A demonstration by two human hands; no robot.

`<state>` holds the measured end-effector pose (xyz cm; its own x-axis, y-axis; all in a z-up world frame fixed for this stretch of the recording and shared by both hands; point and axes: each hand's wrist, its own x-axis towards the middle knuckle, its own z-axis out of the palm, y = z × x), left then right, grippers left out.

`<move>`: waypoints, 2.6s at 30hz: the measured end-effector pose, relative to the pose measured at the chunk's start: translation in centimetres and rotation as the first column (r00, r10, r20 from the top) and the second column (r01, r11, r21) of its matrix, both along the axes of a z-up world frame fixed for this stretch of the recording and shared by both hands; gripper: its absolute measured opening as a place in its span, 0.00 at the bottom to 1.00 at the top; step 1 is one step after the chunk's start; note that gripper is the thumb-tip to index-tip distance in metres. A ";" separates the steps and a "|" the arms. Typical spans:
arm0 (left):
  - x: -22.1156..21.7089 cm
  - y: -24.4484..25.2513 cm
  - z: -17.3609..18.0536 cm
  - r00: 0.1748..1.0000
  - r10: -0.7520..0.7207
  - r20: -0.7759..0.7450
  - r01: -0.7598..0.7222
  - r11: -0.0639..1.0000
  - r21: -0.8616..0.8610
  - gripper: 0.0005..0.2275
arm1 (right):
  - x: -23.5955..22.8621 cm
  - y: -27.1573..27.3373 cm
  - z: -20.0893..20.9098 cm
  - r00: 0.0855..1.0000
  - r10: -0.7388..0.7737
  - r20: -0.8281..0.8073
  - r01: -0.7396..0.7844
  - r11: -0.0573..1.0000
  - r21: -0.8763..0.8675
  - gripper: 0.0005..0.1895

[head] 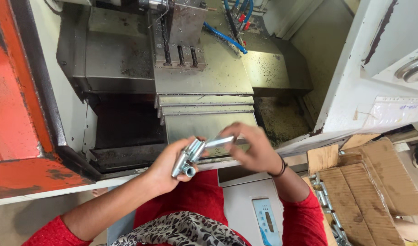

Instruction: The person repeatedly picks up small cylindrical metal parts from a cardboard box and inserts them into a machine. After each insertion, the person removes the part and places it back into the box. The cycle continues throughout the clip.

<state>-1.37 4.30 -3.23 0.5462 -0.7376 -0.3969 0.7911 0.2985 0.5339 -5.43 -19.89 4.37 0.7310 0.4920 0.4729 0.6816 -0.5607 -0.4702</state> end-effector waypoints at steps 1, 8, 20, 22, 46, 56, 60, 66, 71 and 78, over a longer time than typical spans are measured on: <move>0.2 0.2 -0.3 1.000 0.020 -0.017 -0.020 1.000 -0.007 0.17 | 0.9 -0.7 -0.6 0.999 -0.027 -0.029 0.030 0.993 0.112 0.12; 0.5 1.6 -1.8 0.996 0.087 -0.019 -0.087 0.996 0.029 0.16 | 7.0 -2.3 -8.1 0.887 0.253 -0.387 0.324 0.255 0.911 0.06; 4.6 5.4 4.8 0.930 0.086 0.357 -0.196 0.939 0.283 0.19 | 9.8 1.1 -14.2 0.832 0.387 -0.398 0.447 -0.043 0.894 0.08; 6.0 4.6 6.4 0.887 -0.046 0.459 -0.141 0.920 0.365 0.19 | 8.9 1.9 -13.9 0.847 0.395 -0.357 0.406 -0.045 0.913 0.08; 9.6 -0.2 4.8 -0.665 -0.606 0.436 -0.367 0.774 0.516 0.07 | 7.8 4.2 -14.9 0.879 0.310 -0.363 0.367 0.049 0.929 0.14; 7.7 -0.2 3.6 -0.674 -0.564 0.477 -0.328 0.807 0.491 0.03 | 8.6 4.9 -15.4 0.884 0.304 -0.355 0.357 0.052 0.933 0.12; 7.8 -0.3 3.5 -0.686 -0.577 0.444 -0.346 0.795 0.499 0.03 | 8.6 4.7 -15.5 0.879 0.279 -0.386 0.384 0.063 0.921 0.12; 7.8 -0.4 3.6 -0.699 -0.584 0.412 -0.352 0.783 0.513 0.04 | 8.3 4.5 -15.7 0.874 0.205 -0.441 0.422 0.131 0.897 0.12; 7.7 -0.4 3.5 -0.684 -0.599 0.415 -0.364 0.774 0.517 0.03 | 8.2 4.6 -15.8 0.865 0.203 -0.458 0.437 0.141 0.888 0.12; 7.6 -0.3 3.8 -0.686 -0.603 0.407 -0.358 0.766 0.534 0.03 | 8.0 4.9 -15.6 0.855 0.189 -0.483 0.465 0.132 0.876 0.12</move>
<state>6.28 4.03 0.52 0.1406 -0.9825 0.1224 -0.9877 -0.1307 0.0853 2.52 -14.94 -11.25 0.9623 -0.2570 0.0897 0.2144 0.5128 -0.8313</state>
